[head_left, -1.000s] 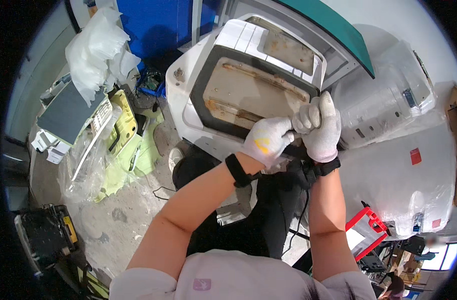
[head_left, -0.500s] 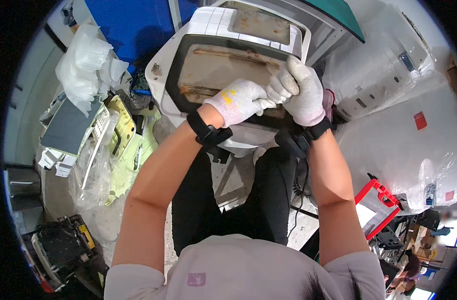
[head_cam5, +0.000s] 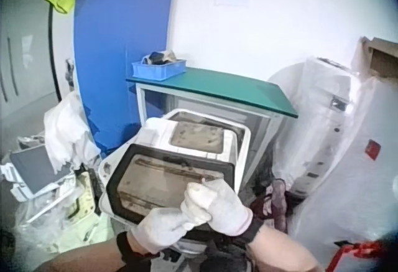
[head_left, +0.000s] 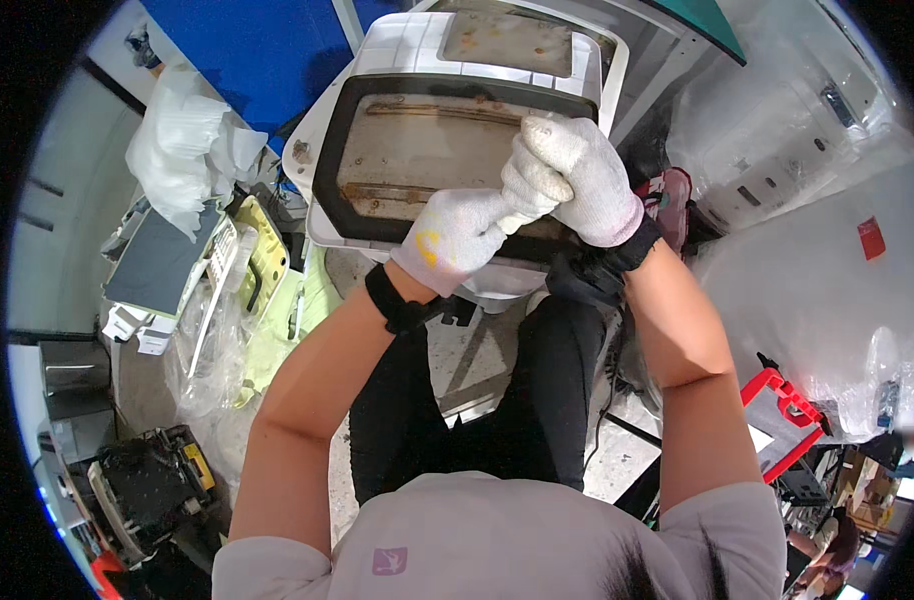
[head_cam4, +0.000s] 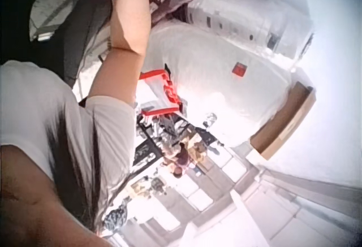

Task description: The person is removing a metal tray and unscrewing components from a white plastic machine housing using a screwdriver.

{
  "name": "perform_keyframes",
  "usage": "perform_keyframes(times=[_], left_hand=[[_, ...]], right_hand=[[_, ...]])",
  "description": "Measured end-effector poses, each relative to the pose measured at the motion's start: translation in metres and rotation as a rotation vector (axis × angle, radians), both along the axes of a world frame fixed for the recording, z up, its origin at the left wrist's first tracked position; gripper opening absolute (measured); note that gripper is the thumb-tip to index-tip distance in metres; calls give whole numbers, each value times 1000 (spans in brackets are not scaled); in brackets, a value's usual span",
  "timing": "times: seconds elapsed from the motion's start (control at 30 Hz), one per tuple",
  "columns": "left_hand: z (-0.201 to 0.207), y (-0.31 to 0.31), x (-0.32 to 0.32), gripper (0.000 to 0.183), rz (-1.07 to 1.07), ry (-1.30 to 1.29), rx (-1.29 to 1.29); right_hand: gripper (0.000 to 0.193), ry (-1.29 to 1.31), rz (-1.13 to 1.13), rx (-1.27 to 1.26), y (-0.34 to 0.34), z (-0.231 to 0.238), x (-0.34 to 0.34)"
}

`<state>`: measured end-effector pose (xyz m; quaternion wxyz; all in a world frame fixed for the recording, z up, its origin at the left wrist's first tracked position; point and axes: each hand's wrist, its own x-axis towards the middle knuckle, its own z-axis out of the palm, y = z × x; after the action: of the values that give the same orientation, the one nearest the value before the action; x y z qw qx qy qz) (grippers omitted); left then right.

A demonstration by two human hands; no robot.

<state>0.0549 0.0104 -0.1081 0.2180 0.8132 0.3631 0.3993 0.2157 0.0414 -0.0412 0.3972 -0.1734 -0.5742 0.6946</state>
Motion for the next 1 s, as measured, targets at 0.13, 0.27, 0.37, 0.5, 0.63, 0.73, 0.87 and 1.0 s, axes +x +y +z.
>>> perform_keyframes(times=[0.13,0.27,0.37,0.5,0.63,0.73,0.87,1.0], left_hand=[[-3,-5,1,17,41,-33,131],[-4,-13,10,14,133,-45,94],[-4,-19,11,14,204,5,51],[-4,-20,14,12,224,21,30],[6,-22,15,12,224,7,-20],[0,-12,7,15,170,-14,-20],[13,-8,9,16,48,-107,-169],[16,2,-2,16,-78,-84,-206]], right_hand=[[44,-7,134,31,11,-4,2],[43,-15,211,60,18,-7,0],[42,1,343,55,23,-7,2],[39,-103,183,124,15,-7,9],[36,-335,-249,399,-15,-6,9],[41,-272,-216,379,-25,9,11],[56,-233,-11,296,-5,11,27],[63,-227,86,240,12,16,15]])
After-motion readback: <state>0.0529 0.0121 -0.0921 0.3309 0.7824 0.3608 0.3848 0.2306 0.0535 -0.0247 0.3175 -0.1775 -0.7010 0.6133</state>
